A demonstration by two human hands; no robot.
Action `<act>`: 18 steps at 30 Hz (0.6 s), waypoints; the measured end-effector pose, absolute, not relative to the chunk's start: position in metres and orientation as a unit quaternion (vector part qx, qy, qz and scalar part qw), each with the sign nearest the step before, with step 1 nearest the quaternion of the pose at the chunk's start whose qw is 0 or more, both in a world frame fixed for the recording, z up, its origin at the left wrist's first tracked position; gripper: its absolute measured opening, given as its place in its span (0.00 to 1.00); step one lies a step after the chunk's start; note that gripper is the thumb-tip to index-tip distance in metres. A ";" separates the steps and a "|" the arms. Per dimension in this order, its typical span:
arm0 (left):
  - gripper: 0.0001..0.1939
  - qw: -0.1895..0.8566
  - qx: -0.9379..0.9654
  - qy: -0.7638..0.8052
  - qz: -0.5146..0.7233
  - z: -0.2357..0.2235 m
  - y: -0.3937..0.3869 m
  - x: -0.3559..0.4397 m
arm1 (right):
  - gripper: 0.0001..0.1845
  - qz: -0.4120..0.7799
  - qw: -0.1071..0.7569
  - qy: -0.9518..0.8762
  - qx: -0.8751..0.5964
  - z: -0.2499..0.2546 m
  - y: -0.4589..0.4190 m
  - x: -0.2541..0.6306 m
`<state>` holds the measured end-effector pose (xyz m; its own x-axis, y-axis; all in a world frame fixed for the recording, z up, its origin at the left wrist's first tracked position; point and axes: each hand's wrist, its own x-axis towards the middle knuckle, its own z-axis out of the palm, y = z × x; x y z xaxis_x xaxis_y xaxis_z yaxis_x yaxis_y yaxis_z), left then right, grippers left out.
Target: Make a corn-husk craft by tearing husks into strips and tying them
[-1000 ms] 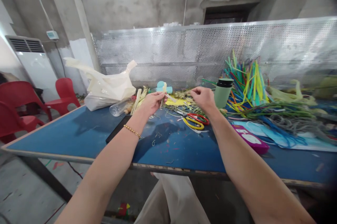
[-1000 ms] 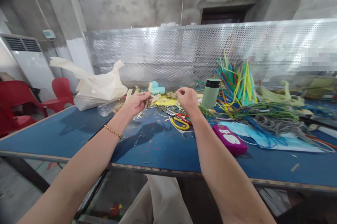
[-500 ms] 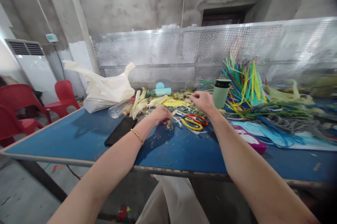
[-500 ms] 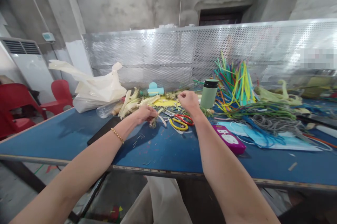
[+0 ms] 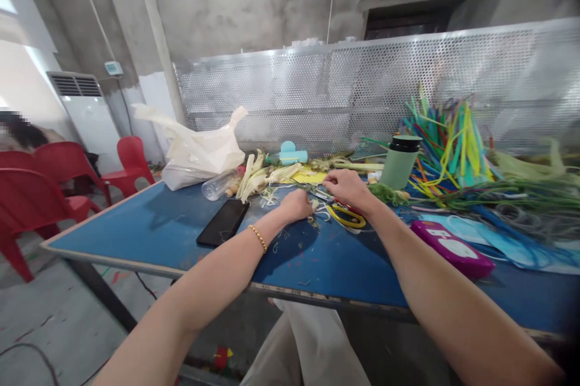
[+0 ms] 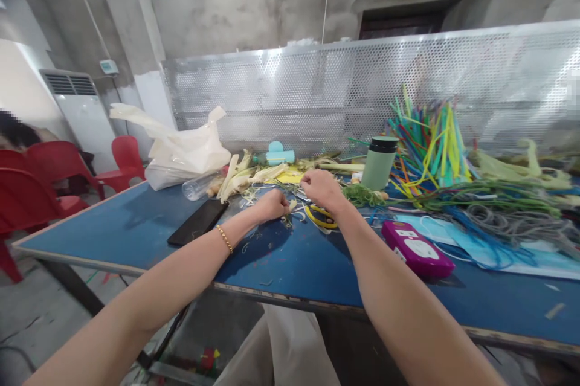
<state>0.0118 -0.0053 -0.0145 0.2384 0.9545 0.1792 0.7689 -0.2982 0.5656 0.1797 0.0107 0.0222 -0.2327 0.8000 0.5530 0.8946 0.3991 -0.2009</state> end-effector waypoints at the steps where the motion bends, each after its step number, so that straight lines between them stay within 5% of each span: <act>1: 0.03 0.173 0.766 0.566 0.252 -0.015 -0.006 0.012 | 0.12 -0.076 0.290 -0.789 -0.536 0.022 0.009 0.178; 7: 0.15 0.115 0.779 0.558 0.263 -0.012 -0.010 0.009 | 0.12 -0.090 0.321 -0.786 -0.521 0.023 0.008 0.180; 12: 0.06 0.070 0.796 0.502 0.330 -0.002 -0.009 0.004 | 0.12 -0.101 0.359 -0.774 -0.512 0.023 0.011 0.185; 18: 0.08 -0.015 0.745 0.547 0.381 0.014 -0.002 -0.029 | 0.12 -0.108 0.359 -0.774 -0.510 0.024 0.009 0.182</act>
